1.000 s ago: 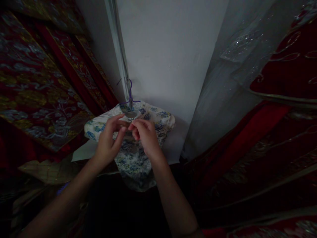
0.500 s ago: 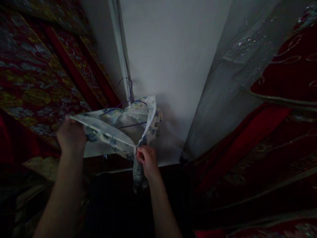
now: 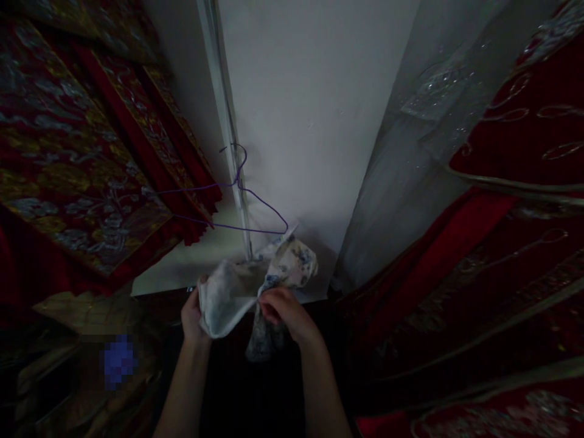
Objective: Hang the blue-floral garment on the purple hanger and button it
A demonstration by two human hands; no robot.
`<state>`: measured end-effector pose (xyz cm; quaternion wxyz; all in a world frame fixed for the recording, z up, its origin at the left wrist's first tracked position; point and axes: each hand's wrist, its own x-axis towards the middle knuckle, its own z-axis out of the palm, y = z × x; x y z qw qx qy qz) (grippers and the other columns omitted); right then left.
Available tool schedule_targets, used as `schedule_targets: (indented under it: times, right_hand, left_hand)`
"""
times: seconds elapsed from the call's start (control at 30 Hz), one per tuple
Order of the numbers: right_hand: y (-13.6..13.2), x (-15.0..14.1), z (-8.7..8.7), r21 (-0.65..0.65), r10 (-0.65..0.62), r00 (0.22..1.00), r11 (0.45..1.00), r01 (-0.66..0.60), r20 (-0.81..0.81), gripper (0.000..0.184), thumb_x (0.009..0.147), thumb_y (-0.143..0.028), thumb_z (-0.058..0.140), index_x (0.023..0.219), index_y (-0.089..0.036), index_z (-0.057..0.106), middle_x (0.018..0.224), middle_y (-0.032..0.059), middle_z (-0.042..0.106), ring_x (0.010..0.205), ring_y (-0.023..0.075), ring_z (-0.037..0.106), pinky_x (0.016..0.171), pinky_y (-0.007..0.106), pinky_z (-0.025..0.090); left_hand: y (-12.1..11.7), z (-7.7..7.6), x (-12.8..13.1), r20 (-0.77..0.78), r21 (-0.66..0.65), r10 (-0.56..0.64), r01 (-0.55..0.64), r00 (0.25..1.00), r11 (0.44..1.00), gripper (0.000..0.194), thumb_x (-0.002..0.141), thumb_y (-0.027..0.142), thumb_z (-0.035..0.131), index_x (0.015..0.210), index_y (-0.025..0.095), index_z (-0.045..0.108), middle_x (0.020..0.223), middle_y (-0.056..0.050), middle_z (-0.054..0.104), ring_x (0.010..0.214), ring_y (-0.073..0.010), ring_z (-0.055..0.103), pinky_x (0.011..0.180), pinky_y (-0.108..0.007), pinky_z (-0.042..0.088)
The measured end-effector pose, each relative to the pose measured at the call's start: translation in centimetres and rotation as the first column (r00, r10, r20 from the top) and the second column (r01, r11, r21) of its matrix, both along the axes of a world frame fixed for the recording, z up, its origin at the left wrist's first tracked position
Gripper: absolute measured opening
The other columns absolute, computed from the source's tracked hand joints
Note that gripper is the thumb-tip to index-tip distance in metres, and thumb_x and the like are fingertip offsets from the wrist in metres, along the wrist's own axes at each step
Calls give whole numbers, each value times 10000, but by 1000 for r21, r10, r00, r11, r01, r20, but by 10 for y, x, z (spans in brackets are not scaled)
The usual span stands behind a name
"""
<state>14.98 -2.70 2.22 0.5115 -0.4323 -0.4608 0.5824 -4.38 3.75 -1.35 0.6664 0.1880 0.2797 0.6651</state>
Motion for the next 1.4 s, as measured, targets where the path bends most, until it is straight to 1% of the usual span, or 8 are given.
schedule_targets:
  times: [0.17, 0.37, 0.63, 0.83, 0.97, 1.07, 1.23, 1.4]
  right_hand:
    - [14, -10, -24, -24, -246, 967, 968, 248, 64, 443, 754, -617, 702, 633, -194, 657, 605, 15, 616, 570, 148, 530, 527, 252, 389]
    - [13, -29, -5, -6, -142, 922, 989, 150, -360, 643, 806, -817, 517, 944, -220, 712, 846, 61, 714, 834, 223, 665, 740, 320, 522]
    - [36, -20, 25, 328, -65, 990, 945, 20, 129, 118, 638, -166, 756, 695, -177, 653, 628, -46, 565, 607, 120, 503, 576, 223, 373]
    - [51, -27, 90, 643, -39, 968, 754, -134, 248, 33, 749, -174, 694, 758, -197, 716, 859, 34, 686, 774, 165, 616, 707, 278, 458]
    - [89, -11, 115, 710, -341, 940, 667, 226, 21, 314, 647, -139, 724, 944, -232, 681, 963, 15, 675, 896, 171, 620, 753, 255, 474]
    - [137, -1, 99, 525, -540, 830, 670, 525, -140, 199, 708, -267, 639, 901, -221, 617, 831, -14, 639, 782, 150, 592, 709, 238, 470]
    - [182, 1, 48, 343, -533, 814, 827, 445, 231, 191, 771, -356, 512, 664, -205, 560, 551, -39, 513, 584, 139, 504, 583, 241, 399]
    - [145, 34, 26, 389, -559, 778, 810, 439, 286, 177, 707, -340, 562, 607, -195, 579, 526, -25, 525, 570, 144, 489, 557, 244, 362]
  left_hand:
    - [-35, 47, 20, -437, 310, -87, 241, 895, 920, 171, 887, 386, 623, 845, 221, 603, 830, -7, 622, 779, -181, 619, 758, -297, 517]
    - [-55, 62, 25, -867, 260, -110, 630, 486, 732, 635, 926, 384, 652, 1514, 284, 433, 1383, -110, 594, 1136, -246, 630, 1033, -390, 469]
    - [-31, 99, -38, -968, 236, 121, 639, 219, 732, 600, 939, 389, 632, 1506, 310, 454, 1379, -107, 618, 1167, -263, 634, 958, -381, 531]
    - [-7, 70, -38, -977, 175, 28, 716, 213, 676, 350, 959, 440, 563, 1170, 202, 709, 1149, -77, 738, 1060, -283, 664, 971, -372, 506]
    - [-2, 47, -50, -985, 161, 87, 601, 151, 783, 387, 970, 469, 504, 887, 159, 721, 817, -34, 712, 777, -230, 633, 780, -312, 505]
    - [-1, 53, -67, -978, 200, 141, 491, 154, 848, 385, 969, 484, 498, 931, 160, 702, 789, -14, 673, 771, -211, 608, 737, -279, 477]
    - [-8, 73, -80, -987, 133, 72, 477, 145, 869, 421, 924, 543, 541, 822, 157, 673, 745, -11, 642, 711, -187, 578, 648, -249, 442]
    - [-9, 63, -96, -956, -112, 45, 504, -288, 856, 509, 932, 587, 480, 672, 187, 658, 649, -42, 644, 633, -223, 618, 632, -284, 431]
